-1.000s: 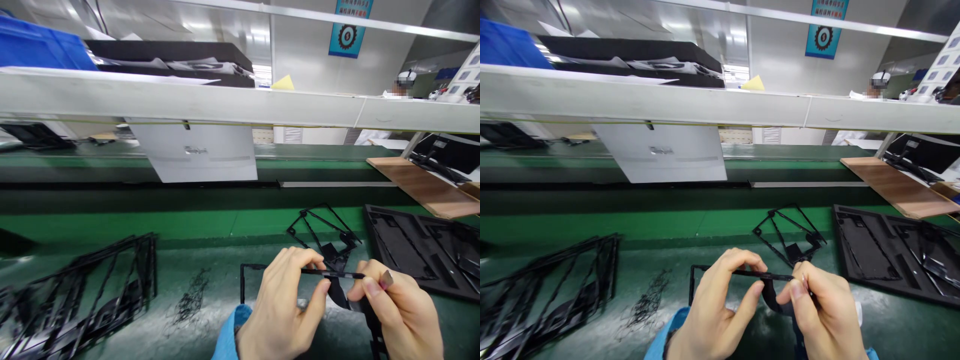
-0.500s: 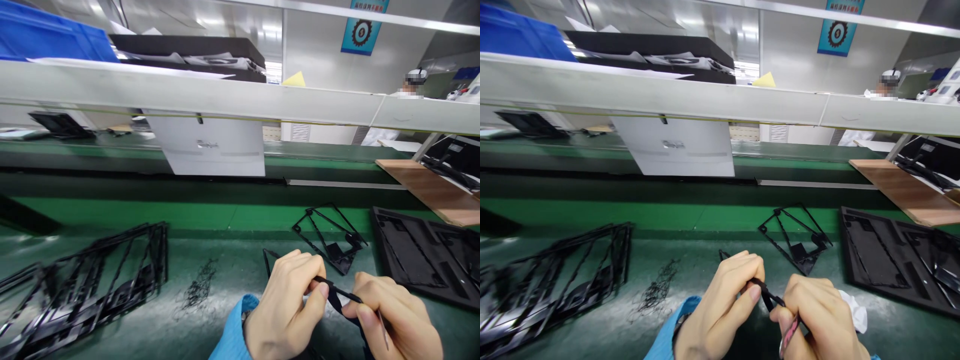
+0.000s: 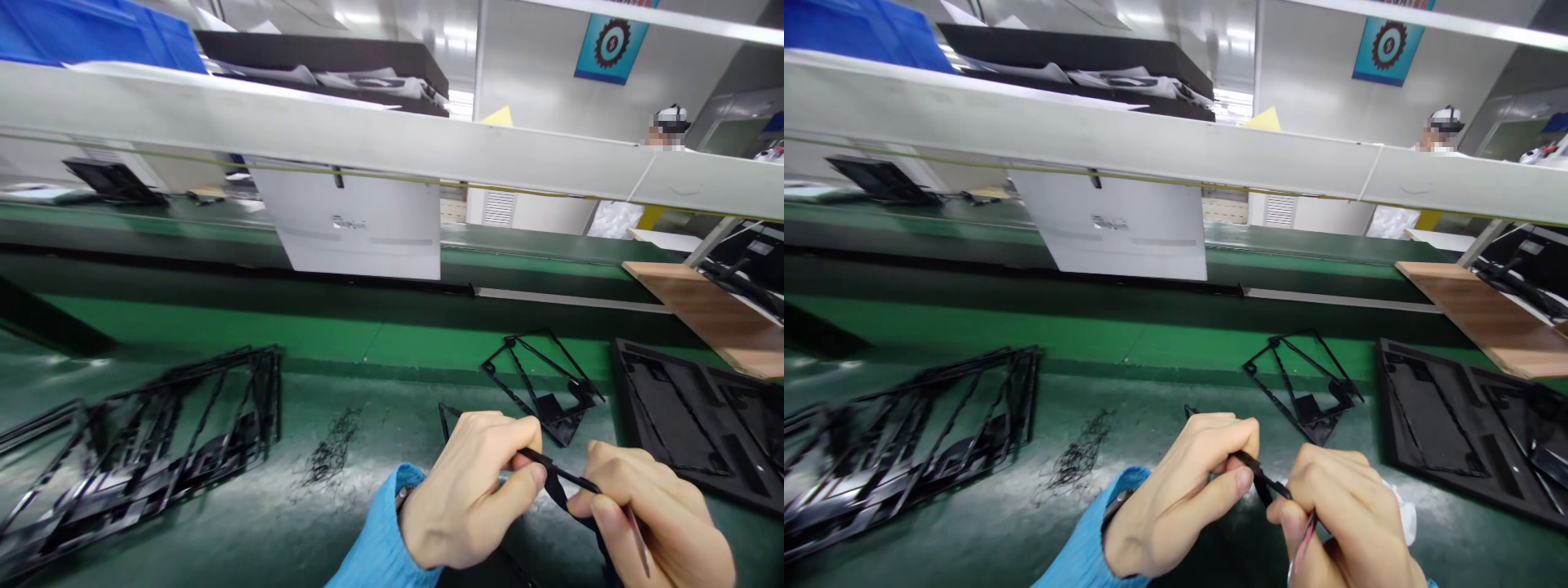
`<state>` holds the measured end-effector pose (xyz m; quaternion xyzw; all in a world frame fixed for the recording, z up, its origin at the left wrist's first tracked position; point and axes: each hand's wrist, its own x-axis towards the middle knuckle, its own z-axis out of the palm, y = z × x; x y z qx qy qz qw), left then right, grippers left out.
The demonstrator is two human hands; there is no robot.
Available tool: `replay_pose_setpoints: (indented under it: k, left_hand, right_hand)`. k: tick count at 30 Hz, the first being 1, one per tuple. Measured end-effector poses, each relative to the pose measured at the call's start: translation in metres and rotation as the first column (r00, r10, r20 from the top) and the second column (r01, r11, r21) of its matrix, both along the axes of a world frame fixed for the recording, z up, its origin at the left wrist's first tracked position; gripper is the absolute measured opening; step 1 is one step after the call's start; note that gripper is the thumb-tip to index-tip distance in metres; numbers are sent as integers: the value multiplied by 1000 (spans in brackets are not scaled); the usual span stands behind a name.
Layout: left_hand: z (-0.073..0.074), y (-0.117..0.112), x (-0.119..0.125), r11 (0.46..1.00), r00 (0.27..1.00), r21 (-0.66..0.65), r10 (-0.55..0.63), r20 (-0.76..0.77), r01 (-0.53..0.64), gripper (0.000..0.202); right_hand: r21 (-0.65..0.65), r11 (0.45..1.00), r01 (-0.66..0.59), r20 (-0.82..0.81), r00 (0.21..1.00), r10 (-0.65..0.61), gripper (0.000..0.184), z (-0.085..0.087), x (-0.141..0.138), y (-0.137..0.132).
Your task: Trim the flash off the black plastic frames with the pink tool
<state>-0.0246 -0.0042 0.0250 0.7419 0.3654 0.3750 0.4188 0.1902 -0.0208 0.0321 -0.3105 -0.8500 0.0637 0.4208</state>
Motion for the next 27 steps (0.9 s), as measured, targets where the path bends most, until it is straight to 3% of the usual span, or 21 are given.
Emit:
replay_pose_setpoints:
  k: [13, 27]
  left_hand:
    - [-2, 7, 0, 993, 997, -98, -65, 37, 68, 27]
    - [-3, 6, 0, 992, 997, -101, -69, 17, 71, 23]
  right_hand:
    - [-56, 998, -25, 24, 999, 26, 20, -4, 9, -3]
    - [-72, 997, 6, 17, 1000, -5, 22, -2, 9, -6]
